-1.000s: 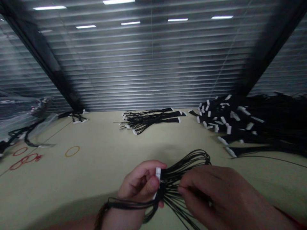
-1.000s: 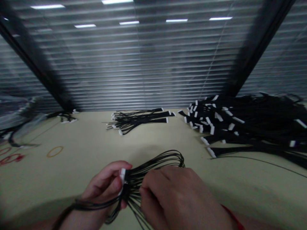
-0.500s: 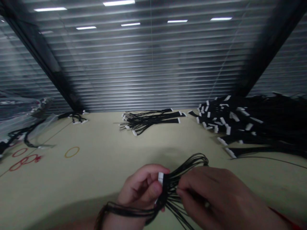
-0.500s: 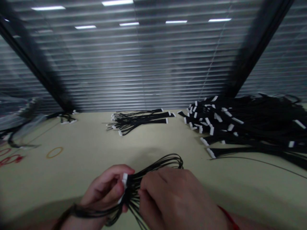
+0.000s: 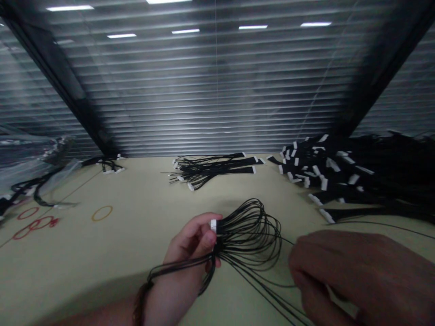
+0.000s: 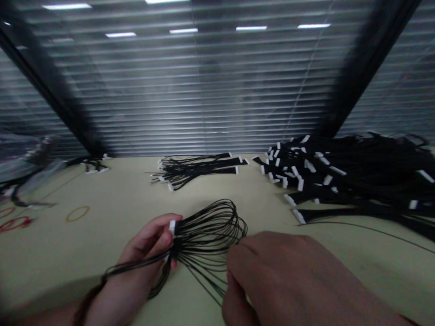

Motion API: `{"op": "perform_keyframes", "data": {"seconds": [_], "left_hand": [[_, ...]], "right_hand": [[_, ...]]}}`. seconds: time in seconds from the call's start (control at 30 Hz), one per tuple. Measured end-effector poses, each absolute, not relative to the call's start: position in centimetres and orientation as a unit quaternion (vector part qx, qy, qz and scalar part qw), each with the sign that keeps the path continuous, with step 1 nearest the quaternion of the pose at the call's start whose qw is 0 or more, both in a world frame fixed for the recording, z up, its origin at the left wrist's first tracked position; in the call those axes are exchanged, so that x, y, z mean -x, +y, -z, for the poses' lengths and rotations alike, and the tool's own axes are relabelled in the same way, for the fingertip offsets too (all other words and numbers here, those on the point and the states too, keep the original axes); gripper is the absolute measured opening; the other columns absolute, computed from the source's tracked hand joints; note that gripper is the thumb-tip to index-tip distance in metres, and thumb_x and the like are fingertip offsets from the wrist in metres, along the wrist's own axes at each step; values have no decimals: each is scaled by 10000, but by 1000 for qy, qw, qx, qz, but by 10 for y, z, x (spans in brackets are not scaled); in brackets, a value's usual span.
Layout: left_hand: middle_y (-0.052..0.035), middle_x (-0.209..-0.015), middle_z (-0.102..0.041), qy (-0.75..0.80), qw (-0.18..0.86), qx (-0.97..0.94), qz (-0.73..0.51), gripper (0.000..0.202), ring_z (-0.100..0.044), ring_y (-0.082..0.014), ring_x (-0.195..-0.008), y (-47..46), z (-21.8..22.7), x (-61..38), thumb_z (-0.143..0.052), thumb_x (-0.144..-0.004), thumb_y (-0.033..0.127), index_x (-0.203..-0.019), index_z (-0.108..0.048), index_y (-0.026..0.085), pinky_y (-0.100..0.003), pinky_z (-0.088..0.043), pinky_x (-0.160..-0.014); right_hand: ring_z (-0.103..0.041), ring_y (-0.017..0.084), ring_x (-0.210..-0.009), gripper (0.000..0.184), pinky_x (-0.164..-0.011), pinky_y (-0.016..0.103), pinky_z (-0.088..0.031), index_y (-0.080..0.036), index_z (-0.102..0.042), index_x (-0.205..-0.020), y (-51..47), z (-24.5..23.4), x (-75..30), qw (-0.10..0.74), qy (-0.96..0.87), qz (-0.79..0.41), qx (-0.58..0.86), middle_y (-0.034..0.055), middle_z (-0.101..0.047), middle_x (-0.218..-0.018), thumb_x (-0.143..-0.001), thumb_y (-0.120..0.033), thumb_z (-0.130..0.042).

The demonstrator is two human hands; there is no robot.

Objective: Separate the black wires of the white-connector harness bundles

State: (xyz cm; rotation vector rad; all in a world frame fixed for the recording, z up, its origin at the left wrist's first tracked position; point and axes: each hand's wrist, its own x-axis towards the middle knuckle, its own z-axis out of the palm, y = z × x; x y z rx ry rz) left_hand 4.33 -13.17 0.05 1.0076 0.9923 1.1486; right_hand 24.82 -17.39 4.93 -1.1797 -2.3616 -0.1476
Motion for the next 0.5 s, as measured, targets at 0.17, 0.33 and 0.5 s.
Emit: {"op": "perform_keyframes", "data": {"seconds": [0.17,0.33,0.5], "left_hand": [[23,-678,-569,434,600,-445,-503,224,-496,-63,-483,-133,1,-40,-669,-769,346,-962,-644,235,-130,-402,-424],[31,-638,-552,419,608,-440,-511,233,-479,-53,-459,-137,-2,-40,-686,-750,361,-938,-650,228,-117,-400,-413],[48,-601,-526,360,639,-460,-500,206,-445,-49,-430,-138,-4,-41,-675,-754,386,-906,-644,249,-104,-380,-372]], "right_hand": [[-420,150,-323,209,-363,300,-146,-210,-498,-499,-174,-37,-252,53,-902,54,426,9,-471,-389,-639,-77,-419],[-598,134,-621,232,-560,215,-414,-191,-619,-684,-164,-44,-229,52,-859,-175,479,7,-637,-679,-773,-91,-429],[-595,120,-757,248,-714,211,-439,-195,-633,-781,-158,-42,-218,176,-816,-282,473,-7,-646,-787,-868,-150,-405]]}}
